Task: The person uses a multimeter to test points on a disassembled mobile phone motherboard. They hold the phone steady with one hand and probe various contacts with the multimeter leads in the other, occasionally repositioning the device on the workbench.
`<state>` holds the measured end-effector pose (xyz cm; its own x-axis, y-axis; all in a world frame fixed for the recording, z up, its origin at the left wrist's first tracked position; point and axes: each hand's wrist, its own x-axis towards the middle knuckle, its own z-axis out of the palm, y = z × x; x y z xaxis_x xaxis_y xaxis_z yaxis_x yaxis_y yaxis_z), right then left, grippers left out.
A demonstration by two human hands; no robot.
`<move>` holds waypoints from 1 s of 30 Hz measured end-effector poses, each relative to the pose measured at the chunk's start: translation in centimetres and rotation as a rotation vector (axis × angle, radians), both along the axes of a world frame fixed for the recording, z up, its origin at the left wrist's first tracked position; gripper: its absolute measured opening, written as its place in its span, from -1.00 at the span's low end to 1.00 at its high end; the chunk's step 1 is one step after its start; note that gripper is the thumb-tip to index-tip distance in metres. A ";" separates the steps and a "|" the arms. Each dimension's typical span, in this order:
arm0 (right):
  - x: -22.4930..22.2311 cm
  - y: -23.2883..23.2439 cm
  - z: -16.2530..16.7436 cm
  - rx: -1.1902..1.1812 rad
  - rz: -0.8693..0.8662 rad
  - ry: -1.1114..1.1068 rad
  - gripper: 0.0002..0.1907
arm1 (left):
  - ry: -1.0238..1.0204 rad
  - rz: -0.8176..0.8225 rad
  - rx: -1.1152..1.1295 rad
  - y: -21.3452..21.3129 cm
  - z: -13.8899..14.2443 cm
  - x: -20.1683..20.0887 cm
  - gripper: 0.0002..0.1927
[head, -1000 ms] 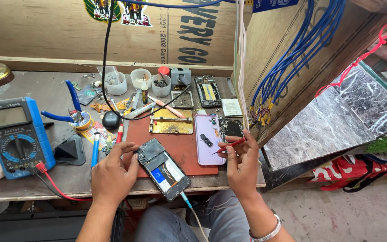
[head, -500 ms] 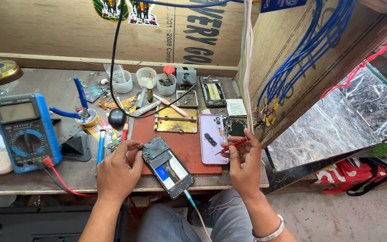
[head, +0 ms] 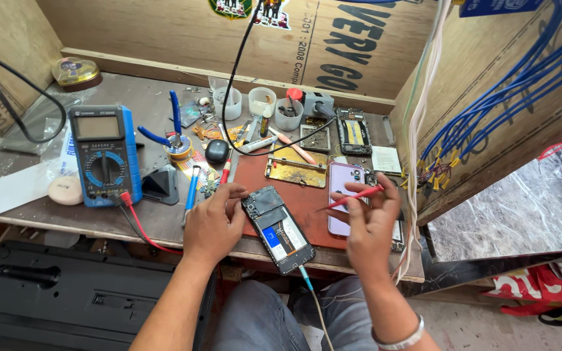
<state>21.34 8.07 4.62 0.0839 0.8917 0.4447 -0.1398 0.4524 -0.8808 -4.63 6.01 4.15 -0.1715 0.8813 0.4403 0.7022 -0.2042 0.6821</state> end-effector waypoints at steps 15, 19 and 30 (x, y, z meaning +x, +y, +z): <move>-8.4 3.6 -0.7 -0.270 0.305 0.088 -0.38 | -0.001 -0.005 0.006 -0.6 0.2 -0.8 -0.74; -8.8 3.6 -0.9 -0.288 0.302 0.033 -0.41 | 0.011 -0.005 0.019 -0.5 0.1 -1.0 -0.74; -9.6 4.4 -0.9 -0.285 0.283 0.039 -0.42 | 0.006 -0.010 -0.005 -0.6 0.3 -1.2 -0.75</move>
